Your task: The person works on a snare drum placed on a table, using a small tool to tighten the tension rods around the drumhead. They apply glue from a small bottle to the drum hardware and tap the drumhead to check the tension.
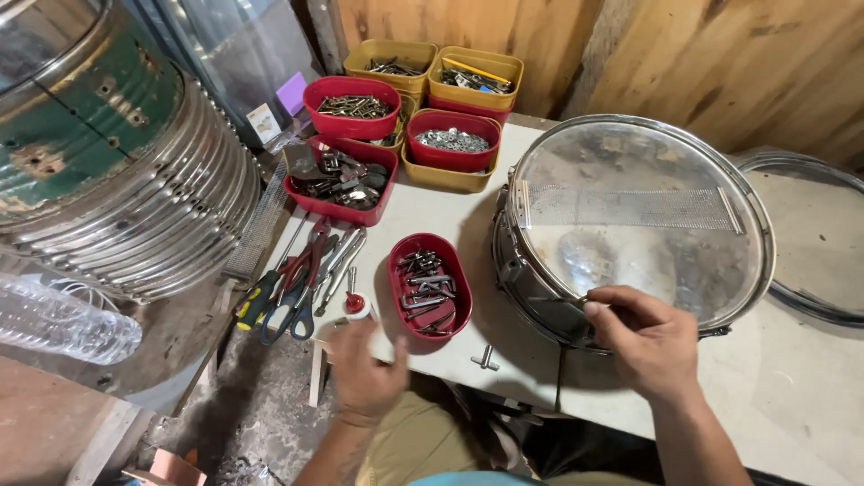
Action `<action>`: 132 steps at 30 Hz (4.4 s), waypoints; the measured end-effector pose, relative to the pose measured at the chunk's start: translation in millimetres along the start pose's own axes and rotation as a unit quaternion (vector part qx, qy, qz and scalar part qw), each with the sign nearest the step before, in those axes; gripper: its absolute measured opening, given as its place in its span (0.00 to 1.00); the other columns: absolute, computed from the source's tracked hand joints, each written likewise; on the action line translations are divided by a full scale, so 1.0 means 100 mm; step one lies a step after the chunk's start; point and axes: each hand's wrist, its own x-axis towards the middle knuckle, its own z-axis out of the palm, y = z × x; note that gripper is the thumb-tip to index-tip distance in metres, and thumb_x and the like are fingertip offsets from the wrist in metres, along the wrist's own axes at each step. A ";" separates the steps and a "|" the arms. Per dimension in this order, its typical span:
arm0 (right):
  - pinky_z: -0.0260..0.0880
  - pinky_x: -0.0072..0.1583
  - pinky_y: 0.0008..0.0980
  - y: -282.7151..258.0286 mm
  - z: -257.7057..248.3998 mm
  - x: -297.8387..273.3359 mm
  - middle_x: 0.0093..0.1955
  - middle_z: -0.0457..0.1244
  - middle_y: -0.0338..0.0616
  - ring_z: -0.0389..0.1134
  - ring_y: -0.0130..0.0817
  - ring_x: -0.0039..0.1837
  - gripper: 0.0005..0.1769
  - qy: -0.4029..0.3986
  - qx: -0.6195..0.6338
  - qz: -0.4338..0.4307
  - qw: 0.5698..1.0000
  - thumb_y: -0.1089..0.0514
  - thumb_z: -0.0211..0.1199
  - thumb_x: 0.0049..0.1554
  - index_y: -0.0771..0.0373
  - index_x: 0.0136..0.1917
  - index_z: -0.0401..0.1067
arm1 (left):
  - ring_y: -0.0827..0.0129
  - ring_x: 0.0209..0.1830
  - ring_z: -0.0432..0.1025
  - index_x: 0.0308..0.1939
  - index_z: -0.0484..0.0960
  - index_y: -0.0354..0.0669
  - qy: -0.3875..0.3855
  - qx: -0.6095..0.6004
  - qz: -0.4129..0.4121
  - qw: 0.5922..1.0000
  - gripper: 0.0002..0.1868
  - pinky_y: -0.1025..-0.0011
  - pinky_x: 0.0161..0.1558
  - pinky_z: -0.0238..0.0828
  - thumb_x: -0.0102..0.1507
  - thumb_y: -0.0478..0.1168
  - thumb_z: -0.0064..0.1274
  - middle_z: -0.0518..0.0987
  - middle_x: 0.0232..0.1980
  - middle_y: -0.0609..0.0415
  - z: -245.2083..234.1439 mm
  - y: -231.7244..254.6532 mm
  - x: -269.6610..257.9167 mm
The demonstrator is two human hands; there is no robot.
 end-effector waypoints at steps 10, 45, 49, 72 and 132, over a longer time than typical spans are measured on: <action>0.67 0.37 0.22 -0.24 -0.22 0.05 0.31 0.65 0.45 0.61 0.26 0.33 0.07 0.058 0.008 0.019 0.998 0.67 0.69 0.57 0.70 0.50 0.79 | 0.41 0.75 0.57 0.73 0.58 0.29 -0.384 -0.198 -0.206 0.878 0.35 0.49 0.72 0.54 0.67 0.44 0.48 0.62 0.74 0.31 1.02 0.79 0.44; 0.65 0.34 0.22 0.68 -0.68 -0.02 0.38 0.66 0.49 0.63 0.28 0.31 0.10 0.228 0.120 -0.084 0.963 0.66 0.67 0.62 0.72 0.56 0.75 | 0.61 0.35 0.71 0.44 0.68 0.43 -0.423 -0.170 -0.287 0.843 0.08 0.65 0.29 0.75 0.64 0.40 0.43 0.73 0.41 0.50 1.12 1.26 -0.03; 0.59 0.31 0.23 0.78 -0.86 0.20 0.32 0.61 0.44 0.59 0.26 0.28 0.08 0.243 0.109 -0.071 0.961 0.64 0.65 0.64 0.70 0.55 0.75 | 0.60 0.36 0.70 0.43 0.68 0.43 -0.442 -0.179 -0.276 0.834 0.08 0.63 0.28 0.73 0.64 0.42 0.44 0.72 0.41 0.49 1.19 1.41 -0.11; 0.57 0.33 0.20 1.23 -2.10 1.15 0.38 0.65 0.37 0.58 0.22 0.30 0.04 0.223 0.194 0.017 0.955 0.58 0.68 0.62 0.55 0.51 0.76 | 0.40 0.50 0.71 0.69 0.67 0.32 -0.502 -0.336 -0.088 0.792 0.38 0.50 0.52 0.69 0.61 0.54 0.47 0.70 0.57 0.37 1.17 2.41 -0.49; 0.63 0.34 0.20 0.56 -1.35 0.80 0.32 0.63 0.44 0.60 0.25 0.29 0.07 0.042 0.075 -0.090 0.992 0.66 0.68 0.58 0.69 0.50 0.76 | 0.53 0.64 0.70 0.67 0.71 0.34 -0.346 -0.135 -0.224 0.901 0.25 0.54 0.68 0.65 0.65 0.36 0.49 0.76 0.63 0.46 1.13 0.88 0.55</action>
